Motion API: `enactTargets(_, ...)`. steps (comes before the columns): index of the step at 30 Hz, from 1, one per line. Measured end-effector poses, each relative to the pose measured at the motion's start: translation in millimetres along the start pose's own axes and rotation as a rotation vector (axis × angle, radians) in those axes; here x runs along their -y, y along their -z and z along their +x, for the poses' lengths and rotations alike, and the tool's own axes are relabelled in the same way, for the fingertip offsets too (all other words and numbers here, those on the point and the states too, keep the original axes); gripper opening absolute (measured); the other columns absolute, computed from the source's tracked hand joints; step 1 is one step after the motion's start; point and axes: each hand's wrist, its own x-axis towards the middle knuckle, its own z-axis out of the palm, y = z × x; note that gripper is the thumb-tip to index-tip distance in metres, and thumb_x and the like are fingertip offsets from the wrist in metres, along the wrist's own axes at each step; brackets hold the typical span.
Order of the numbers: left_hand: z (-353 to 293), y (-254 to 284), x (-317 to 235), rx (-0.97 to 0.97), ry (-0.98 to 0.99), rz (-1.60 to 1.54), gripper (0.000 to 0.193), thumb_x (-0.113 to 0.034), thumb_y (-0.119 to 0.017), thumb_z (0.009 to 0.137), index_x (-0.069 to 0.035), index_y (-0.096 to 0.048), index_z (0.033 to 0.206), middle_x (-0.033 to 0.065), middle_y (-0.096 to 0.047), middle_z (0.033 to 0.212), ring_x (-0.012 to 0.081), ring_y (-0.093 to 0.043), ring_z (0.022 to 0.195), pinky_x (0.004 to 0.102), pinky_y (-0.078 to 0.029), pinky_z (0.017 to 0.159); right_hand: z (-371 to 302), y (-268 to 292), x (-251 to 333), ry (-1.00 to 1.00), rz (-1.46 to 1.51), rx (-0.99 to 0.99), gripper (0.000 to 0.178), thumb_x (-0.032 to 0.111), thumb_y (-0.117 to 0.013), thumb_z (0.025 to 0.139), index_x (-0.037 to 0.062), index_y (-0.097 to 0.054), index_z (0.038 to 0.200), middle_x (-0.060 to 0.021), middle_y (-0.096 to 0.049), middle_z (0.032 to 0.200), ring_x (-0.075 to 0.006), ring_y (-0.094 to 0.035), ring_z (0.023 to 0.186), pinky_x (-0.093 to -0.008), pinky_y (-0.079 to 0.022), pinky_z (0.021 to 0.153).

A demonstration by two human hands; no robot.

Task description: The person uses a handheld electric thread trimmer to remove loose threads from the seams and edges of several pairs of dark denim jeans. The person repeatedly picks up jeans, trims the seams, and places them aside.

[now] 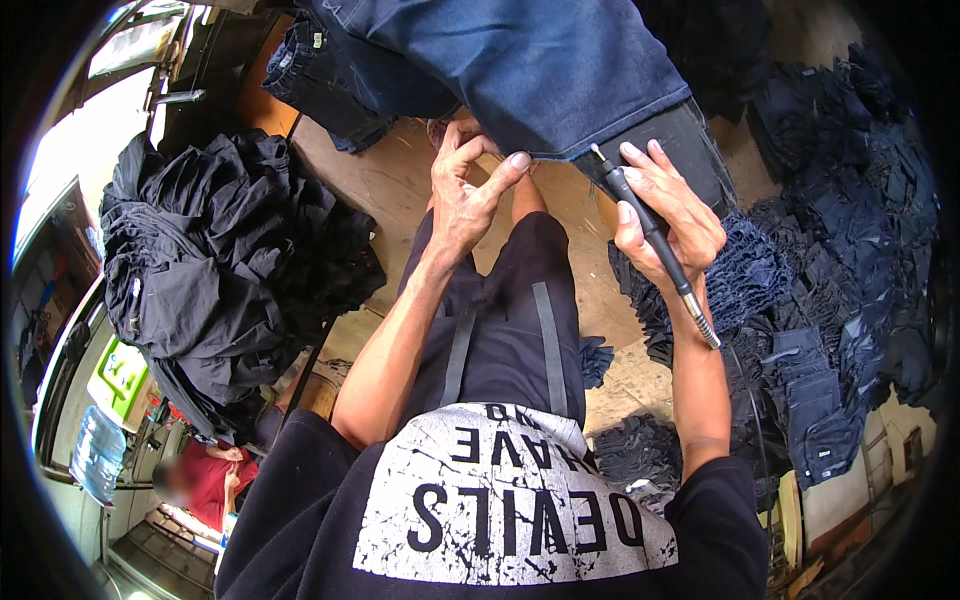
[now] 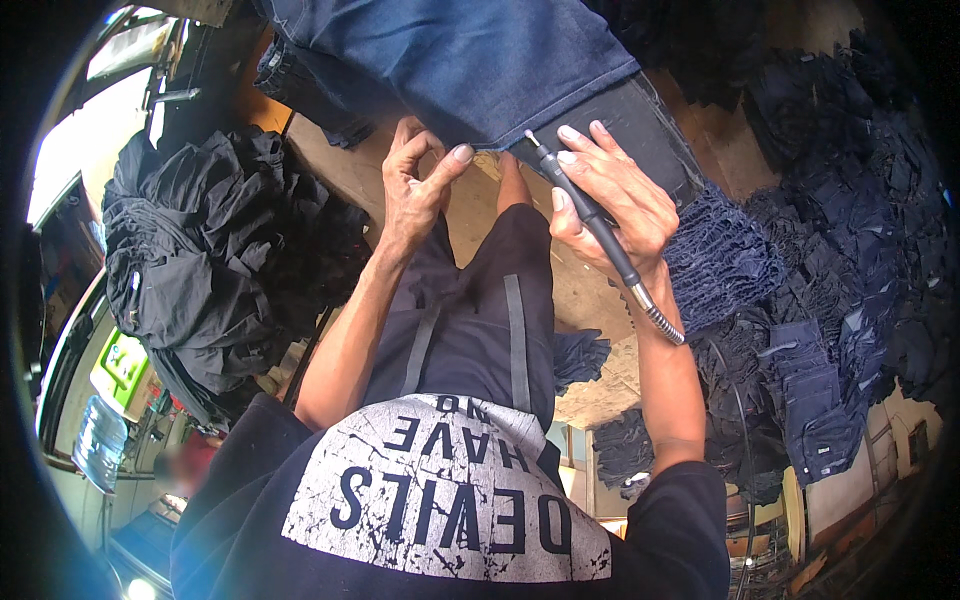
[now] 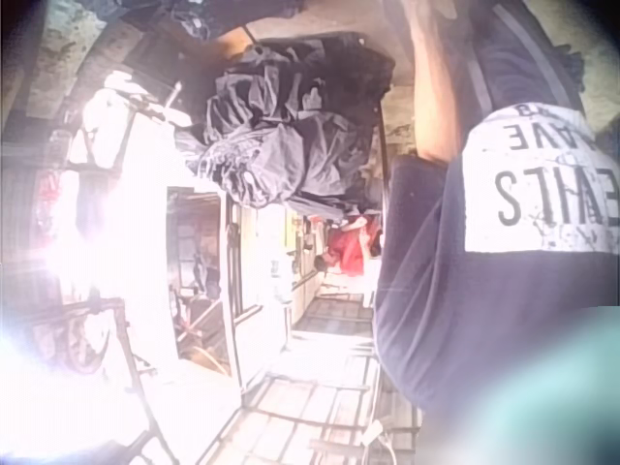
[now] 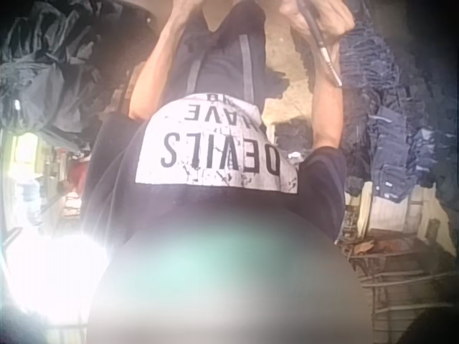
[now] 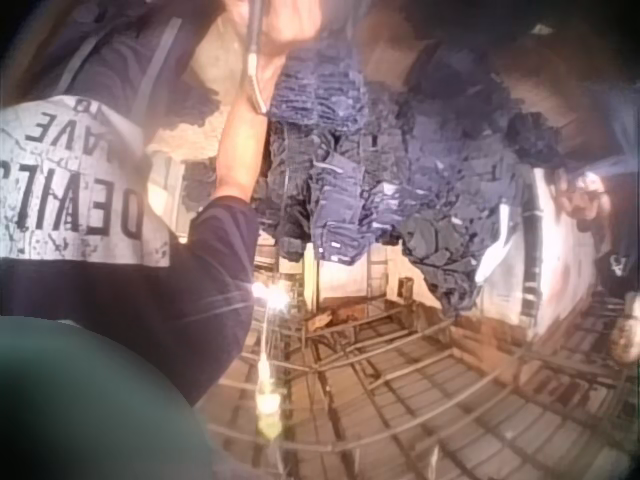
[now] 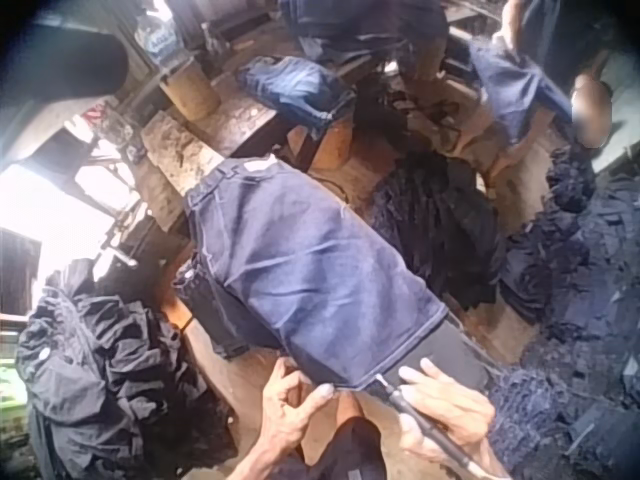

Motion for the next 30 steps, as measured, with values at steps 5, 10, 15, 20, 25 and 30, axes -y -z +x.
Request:
enactTargets(5,0.4,-1.1,0.8,0.000,0.004,-0.016,0.036,-0.031,-0.093,0.090,0.001,-0.078,0.094,0.0122,-0.069,0.123,0.0276,-0.064,0.122,0.0420,-0.046,0.109,0.5,1.2,0.7,-0.012,-0.005,-0.013,0.027,-0.001,-0.072,0.087,-0.0076,-0.080,0.112,-0.0250,-0.082,0.107,-0.0404,-0.081,0.115,-0.0591,-0.059,0.111)
enactTargets(10,0.4,-1.2,1.7,0.001,0.003,-0.004,0.036,-0.031,-0.093,0.090,0.002,-0.077,0.095,0.0112,-0.068,0.123,0.0262,-0.063,0.121,0.0398,-0.047,0.106,-0.4,0.3,-2.3,-0.016,-0.017,-0.056,0.032,-0.003,-0.077,0.079,-0.0038,-0.081,0.111,-0.0197,-0.083,0.106,-0.0371,-0.082,0.114,-0.0564,-0.061,0.110)
enactTargets(15,0.0,-2.3,2.7,0.002,0.019,-0.055,0.037,-0.029,-0.094,0.090,0.003,-0.077,0.097,0.0104,-0.066,0.124,0.0242,-0.063,0.120,0.0372,-0.048,0.103,-1.8,1.3,-3.9,-0.019,-0.029,-0.065,0.032,-0.003,-0.078,0.080,-0.0037,-0.080,0.111,-0.0201,-0.083,0.105,-0.0375,-0.081,0.115,-0.0565,-0.061,0.111)
enactTargets(20,-0.3,-2.7,2.6,0.001,0.022,-0.058,0.038,-0.029,-0.094,0.090,0.004,-0.077,0.098,0.0104,-0.066,0.125,0.0232,-0.062,0.120,0.0366,-0.048,0.103,-2.3,0.3,-4.9,-0.027,-0.032,-0.094,0.032,-0.004,-0.078,0.080,-0.0040,-0.080,0.112,-0.0209,-0.083,0.106,-0.0382,-0.081,0.115,-0.0570,-0.060,0.112)
enactTargets(25,0.2,-2.2,2.4,0.011,0.028,-0.052,0.037,-0.028,-0.094,0.090,0.004,-0.077,0.099,0.0110,-0.065,0.126,0.0234,-0.062,0.121,0.0368,-0.048,0.104,-3.5,0.1,-5.6,-0.054,-0.036,-0.123,0.032,-0.004,-0.078,0.080,-0.0046,-0.080,0.112,-0.0219,-0.083,0.107,-0.0387,-0.081,0.115,-0.0577,-0.059,0.113)
enactTargets(30,0.5,-4.0,2.4,0.006,0.031,-0.089,0.036,-0.026,-0.093,0.091,0.004,-0.077,0.099,0.0112,-0.064,0.126,0.0237,-0.062,0.123,0.0370,-0.047,0.108,-4.5,0.1,-6.4,-0.071,-0.057,-0.145,0.032,-0.006,-0.077,0.080,-0.0050,-0.080,0.112,-0.0220,-0.083,0.110,-0.0387,-0.081,0.116,-0.0580,-0.058,0.113)
